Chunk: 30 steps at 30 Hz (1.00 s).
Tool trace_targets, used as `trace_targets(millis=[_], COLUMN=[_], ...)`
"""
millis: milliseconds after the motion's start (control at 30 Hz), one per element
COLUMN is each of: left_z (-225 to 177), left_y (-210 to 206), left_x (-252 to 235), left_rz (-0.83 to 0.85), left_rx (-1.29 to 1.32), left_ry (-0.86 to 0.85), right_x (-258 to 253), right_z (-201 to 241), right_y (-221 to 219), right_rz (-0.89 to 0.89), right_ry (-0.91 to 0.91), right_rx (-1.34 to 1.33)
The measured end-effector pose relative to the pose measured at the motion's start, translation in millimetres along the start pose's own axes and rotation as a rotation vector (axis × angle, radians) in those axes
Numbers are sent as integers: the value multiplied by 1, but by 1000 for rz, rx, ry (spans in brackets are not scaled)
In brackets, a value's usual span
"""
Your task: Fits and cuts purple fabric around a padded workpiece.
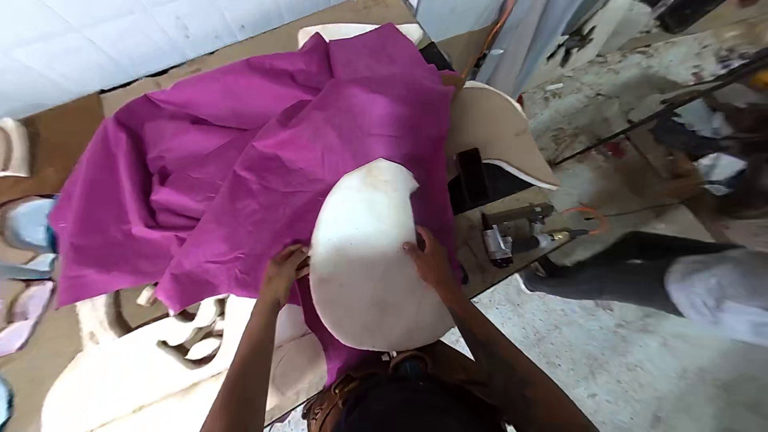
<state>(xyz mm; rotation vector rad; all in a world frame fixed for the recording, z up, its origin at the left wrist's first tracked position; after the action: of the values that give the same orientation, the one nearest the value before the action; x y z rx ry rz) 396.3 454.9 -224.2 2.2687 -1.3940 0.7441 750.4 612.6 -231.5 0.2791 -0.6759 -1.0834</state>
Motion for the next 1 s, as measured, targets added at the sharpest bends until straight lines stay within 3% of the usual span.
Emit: trace_targets(millis=[133, 233, 367, 533, 800, 900, 1000], left_z=[8, 8, 20, 57, 100, 85, 28], left_y=[1, 2, -2, -8, -52, -77, -128], left_x=[11, 16, 39, 83, 157, 181, 187], left_rz=[-35, -82, -136, -252, -451, -564, -563], left_rx=[-23, -57, -121, -68, -83, -339, -562], left_ry=[-90, -136, -147, -101, -75, -176, -341], right_x=[-8, 14, 50, 65, 61, 64, 68], right_z=[-7, -14, -74, -121, -137, -149, -155], right_y=[9, 49, 100, 97, 115, 127, 133], right_rz=[-40, -46, -61, 117, 229, 224, 196], right_ry=[16, 55, -2, -44, -65, -79, -54], right_rx=[-5, 79, 356, 472, 603, 626, 606])
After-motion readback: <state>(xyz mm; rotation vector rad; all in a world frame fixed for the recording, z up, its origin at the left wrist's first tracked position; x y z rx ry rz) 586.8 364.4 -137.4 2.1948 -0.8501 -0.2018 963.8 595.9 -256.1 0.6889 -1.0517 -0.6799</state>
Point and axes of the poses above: each hand's wrist, its own x-axis away from the middle knuckle, its own y-axis out of the back of the hand, z = x × y, the point moved 8 cm from there along -x, towards the middle knuckle, and after that the axes turned 4 degrees about z, right-handed, at the moved point
